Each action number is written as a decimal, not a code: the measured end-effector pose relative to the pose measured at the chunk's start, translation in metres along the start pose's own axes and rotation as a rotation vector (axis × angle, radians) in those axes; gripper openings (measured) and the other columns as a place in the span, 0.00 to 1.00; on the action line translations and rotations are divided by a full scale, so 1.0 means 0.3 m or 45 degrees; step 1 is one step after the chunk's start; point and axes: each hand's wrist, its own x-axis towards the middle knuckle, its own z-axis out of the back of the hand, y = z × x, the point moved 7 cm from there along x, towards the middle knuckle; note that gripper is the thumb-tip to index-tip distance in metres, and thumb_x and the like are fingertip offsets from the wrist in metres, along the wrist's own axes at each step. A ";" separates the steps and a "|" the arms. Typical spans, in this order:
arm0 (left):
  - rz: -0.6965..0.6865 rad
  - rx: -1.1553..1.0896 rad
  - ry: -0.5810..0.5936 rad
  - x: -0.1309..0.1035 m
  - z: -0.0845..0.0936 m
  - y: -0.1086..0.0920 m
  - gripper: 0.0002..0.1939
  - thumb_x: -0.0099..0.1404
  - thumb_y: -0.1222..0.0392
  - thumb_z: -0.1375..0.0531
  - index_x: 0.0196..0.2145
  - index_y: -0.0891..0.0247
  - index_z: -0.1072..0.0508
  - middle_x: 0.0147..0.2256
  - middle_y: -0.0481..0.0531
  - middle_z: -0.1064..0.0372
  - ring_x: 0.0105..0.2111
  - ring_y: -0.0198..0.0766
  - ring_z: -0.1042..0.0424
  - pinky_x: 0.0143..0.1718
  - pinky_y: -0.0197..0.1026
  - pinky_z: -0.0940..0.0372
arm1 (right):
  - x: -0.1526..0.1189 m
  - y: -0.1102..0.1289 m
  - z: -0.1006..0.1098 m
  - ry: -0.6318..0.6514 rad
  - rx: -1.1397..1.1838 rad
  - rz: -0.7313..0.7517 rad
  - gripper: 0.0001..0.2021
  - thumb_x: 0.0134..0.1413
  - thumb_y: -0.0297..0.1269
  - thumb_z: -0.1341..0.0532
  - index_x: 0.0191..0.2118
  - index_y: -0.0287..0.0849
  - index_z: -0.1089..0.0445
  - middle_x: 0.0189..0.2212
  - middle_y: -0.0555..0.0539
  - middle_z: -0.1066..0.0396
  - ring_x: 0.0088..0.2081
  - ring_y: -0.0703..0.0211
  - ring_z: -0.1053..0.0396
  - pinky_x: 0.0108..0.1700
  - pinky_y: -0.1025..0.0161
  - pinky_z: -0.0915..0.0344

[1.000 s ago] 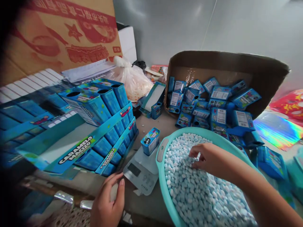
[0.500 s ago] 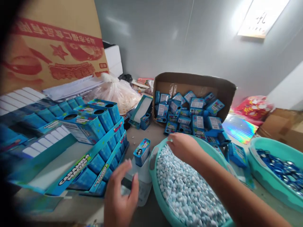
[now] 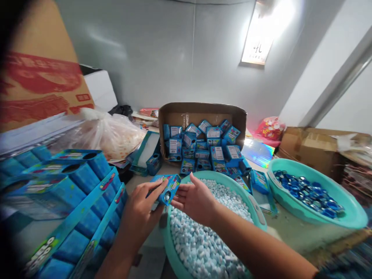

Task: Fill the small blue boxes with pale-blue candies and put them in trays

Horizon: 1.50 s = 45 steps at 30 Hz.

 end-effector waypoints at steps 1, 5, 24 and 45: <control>-0.016 0.007 0.018 0.008 -0.013 -0.001 0.29 0.64 0.68 0.43 0.63 0.59 0.34 0.51 0.57 0.29 0.50 0.50 0.33 0.49 0.50 0.36 | 0.001 0.004 0.004 0.000 0.024 -0.007 0.33 0.70 0.57 0.60 0.39 0.33 0.29 0.30 0.41 0.26 0.35 0.59 0.26 0.44 0.64 0.32; -0.019 0.135 -0.035 -0.009 -0.057 -0.016 0.26 0.64 0.69 0.42 0.59 0.61 0.30 0.48 0.57 0.28 0.46 0.51 0.34 0.44 0.50 0.38 | 0.011 0.000 0.014 0.010 0.078 -0.042 0.33 0.70 0.57 0.62 0.39 0.33 0.30 0.29 0.42 0.27 0.32 0.59 0.27 0.41 0.64 0.32; 0.528 -0.129 -0.399 -0.230 -0.006 0.128 0.19 0.65 0.60 0.38 0.53 0.62 0.25 0.45 0.54 0.30 0.44 0.43 0.27 0.47 0.42 0.33 | -0.062 0.138 0.091 -0.630 -2.596 0.429 0.20 0.69 0.40 0.53 0.36 0.39 0.27 0.36 0.39 0.25 0.40 0.49 0.28 0.41 0.58 0.38; 0.799 -0.234 -0.370 -0.344 -0.060 0.214 0.16 0.65 0.50 0.39 0.46 0.61 0.27 0.42 0.56 0.26 0.42 0.45 0.25 0.46 0.44 0.29 | 0.598 0.250 0.135 -0.406 -3.075 -0.400 0.15 0.50 0.28 0.32 0.46 0.31 0.23 0.47 0.30 0.24 0.50 0.40 0.26 0.49 0.47 0.29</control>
